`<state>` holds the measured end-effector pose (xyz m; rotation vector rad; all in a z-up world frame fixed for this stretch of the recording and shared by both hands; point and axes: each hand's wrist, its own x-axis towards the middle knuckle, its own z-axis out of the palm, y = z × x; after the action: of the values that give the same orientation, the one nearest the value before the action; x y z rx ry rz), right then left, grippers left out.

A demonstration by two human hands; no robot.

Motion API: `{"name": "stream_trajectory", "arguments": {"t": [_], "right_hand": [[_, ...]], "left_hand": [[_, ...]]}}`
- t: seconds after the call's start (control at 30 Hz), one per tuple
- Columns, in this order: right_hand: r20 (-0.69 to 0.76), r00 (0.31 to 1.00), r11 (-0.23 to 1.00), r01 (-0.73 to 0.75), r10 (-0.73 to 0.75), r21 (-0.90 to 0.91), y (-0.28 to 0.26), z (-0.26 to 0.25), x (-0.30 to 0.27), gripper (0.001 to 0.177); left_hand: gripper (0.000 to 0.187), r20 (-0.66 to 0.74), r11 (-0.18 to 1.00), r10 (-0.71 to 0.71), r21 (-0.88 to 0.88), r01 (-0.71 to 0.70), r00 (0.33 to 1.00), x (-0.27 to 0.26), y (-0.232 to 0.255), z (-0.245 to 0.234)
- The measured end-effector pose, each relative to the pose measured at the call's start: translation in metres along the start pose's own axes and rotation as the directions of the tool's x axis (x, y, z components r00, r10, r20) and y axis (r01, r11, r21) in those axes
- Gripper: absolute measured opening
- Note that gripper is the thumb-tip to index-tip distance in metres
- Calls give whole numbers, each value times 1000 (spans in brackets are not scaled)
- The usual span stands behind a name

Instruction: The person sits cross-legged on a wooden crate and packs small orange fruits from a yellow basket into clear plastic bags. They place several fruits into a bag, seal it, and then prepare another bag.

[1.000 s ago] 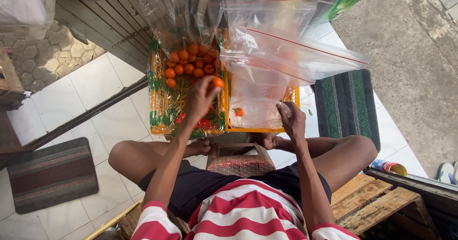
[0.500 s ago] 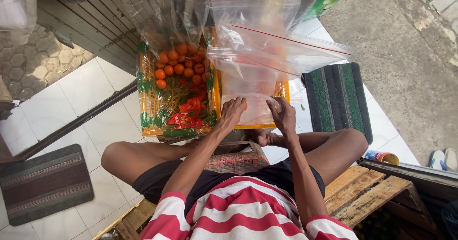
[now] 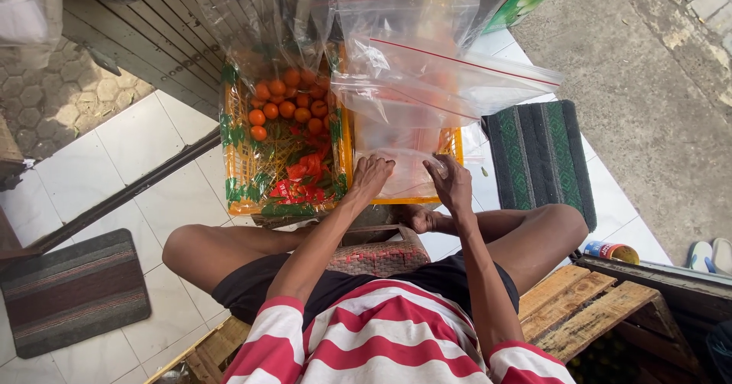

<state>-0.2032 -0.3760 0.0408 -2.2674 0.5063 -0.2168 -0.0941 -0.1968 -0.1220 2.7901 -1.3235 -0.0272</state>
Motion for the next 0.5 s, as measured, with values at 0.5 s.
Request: {"name": "stream_trajectory", "arguments": {"t": [0.5], "right_hand": [[0, 1000, 1000, -20, 20, 17, -5, -3, -1, 32]], "left_hand": [[25, -587, 845, -430, -529, 77, 686, -13, -69, -169]]}}
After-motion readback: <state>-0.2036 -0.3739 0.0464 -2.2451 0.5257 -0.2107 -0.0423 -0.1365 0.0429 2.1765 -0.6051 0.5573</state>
